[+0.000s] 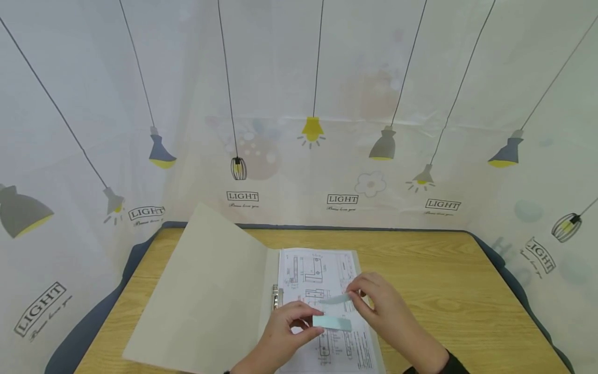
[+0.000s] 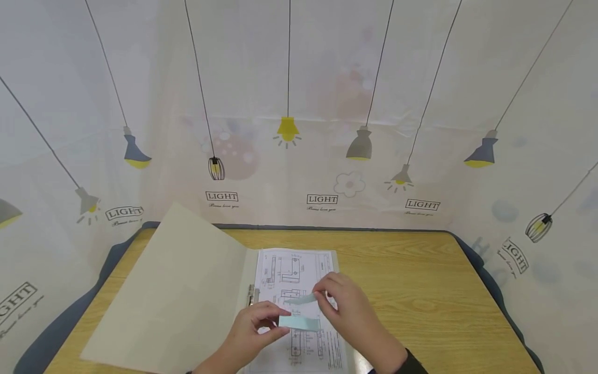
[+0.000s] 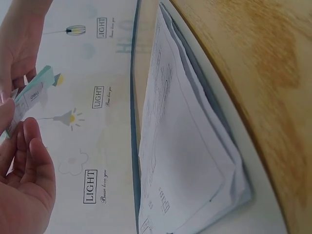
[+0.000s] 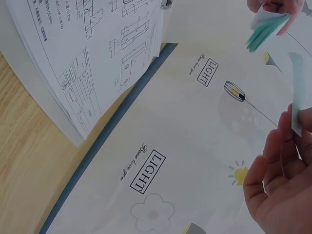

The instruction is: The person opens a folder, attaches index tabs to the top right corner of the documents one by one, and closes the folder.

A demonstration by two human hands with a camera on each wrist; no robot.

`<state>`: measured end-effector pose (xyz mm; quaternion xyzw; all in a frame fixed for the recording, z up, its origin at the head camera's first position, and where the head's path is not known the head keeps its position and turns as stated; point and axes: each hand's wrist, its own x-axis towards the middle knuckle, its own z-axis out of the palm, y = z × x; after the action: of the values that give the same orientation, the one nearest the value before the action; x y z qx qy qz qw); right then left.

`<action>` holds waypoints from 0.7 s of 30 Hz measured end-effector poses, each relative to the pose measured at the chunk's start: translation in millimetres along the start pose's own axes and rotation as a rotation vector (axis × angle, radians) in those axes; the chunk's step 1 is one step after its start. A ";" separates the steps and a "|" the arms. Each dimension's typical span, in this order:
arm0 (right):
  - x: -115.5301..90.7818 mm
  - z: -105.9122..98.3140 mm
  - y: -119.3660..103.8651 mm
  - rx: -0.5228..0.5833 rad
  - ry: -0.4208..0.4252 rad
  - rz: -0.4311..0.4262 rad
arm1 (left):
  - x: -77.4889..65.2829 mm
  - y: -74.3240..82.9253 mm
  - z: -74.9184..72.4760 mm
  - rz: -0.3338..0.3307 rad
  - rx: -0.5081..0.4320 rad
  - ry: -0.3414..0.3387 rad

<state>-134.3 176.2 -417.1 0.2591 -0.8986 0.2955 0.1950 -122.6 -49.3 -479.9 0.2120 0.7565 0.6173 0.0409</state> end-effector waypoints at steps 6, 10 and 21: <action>-1.9 -4.1 6.2 0.013 0.108 0.077 | -9.3 1.7 1.0 0.077 0.091 -0.158; -2.2 -5.1 10.4 0.012 0.157 0.100 | -15.9 -4.2 5.4 0.072 0.120 -0.328; -2.6 -4.6 12.9 0.005 0.191 0.110 | -32.8 -7.1 24.8 0.015 0.172 -0.484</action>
<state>-138.8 188.9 -420.5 0.1806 -0.8881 0.3311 0.2627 -86.7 -39.8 -499.0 0.3616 0.7730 0.4822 0.1980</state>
